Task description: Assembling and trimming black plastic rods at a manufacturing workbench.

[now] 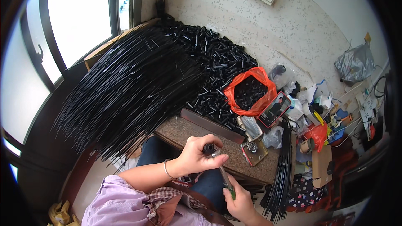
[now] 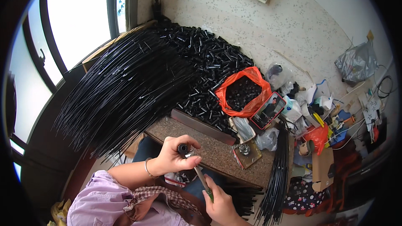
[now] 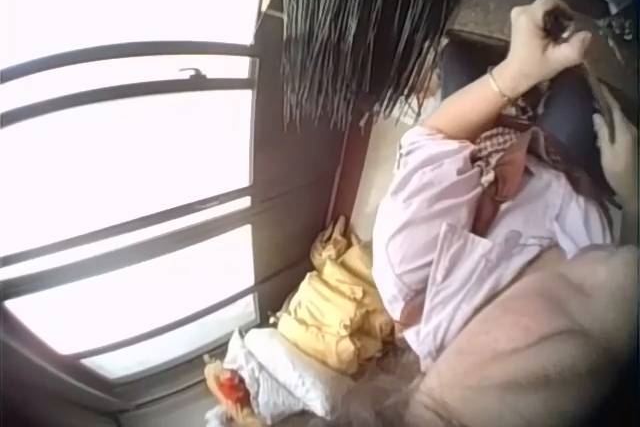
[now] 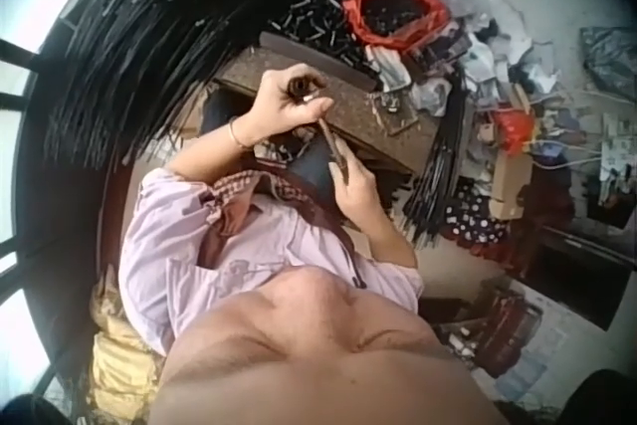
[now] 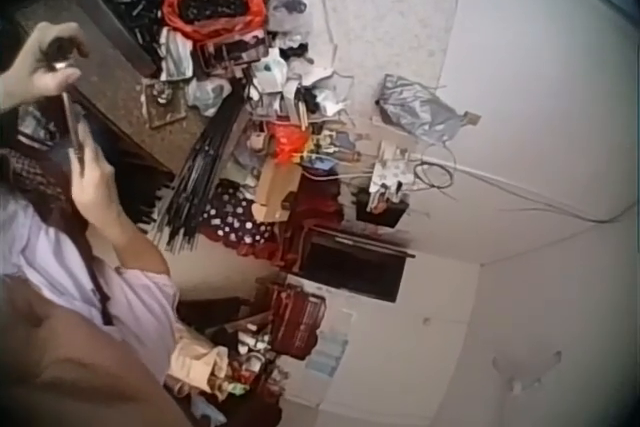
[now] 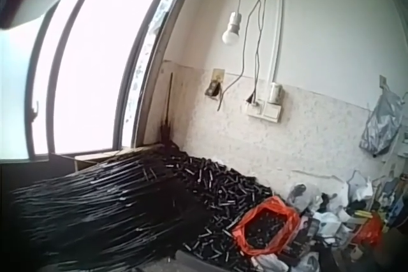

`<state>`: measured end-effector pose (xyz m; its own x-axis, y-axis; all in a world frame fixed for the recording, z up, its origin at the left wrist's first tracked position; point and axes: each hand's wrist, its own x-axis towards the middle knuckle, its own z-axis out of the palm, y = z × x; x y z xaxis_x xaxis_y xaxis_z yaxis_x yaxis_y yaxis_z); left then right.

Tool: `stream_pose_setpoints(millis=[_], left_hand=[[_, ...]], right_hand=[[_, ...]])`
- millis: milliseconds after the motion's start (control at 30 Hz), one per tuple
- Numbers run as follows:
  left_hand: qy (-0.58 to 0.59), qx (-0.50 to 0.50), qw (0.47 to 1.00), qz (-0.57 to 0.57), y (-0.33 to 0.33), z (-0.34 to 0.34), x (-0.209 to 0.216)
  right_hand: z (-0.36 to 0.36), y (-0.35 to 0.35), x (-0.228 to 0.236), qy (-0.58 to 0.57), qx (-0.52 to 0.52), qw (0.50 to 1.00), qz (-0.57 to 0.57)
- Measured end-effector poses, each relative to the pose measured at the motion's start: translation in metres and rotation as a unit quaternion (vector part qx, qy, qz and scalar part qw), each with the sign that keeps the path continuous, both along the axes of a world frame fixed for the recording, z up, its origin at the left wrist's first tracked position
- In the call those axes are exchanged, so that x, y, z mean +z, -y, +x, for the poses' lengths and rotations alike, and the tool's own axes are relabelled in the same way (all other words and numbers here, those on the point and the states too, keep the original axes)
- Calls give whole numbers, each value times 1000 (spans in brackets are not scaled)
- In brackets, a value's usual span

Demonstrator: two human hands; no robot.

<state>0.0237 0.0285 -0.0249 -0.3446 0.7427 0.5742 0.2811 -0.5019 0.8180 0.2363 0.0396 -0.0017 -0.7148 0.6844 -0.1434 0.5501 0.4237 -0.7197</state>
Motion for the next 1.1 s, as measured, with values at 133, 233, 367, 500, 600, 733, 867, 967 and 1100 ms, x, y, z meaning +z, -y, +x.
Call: stream_pose_setpoints(millis=[133,233,367,500,600,733,867,967,1100], left_hand=[[39,-29,999,-17,9,3,21],[54,0,998,11,12,2,25],[75,21,995,54,12,1,17],[74,22,996,42,10,10,10],[67,-26,997,-9,15,1,22],[123,-59,990,-38,17,4,24],[91,-96,991,-18,22,3,9],[81,-139,987,4,25,5,12],[150,-165,975,20,30,-1,29]], right_hand=[[-2,3,-21,-193,39,974,-111],[-13,11,-29,-217,-21,975,-32],[-22,14,-25,-153,3,988,5],[-21,21,-32,-186,-21,981,-49],[-15,-8,-33,-186,20,980,-69],[2,-73,-71,-154,-30,980,125],[8,-89,-120,57,-127,957,254],[12,-95,-143,135,-121,935,306],[18,-99,-151,104,-89,920,366]])
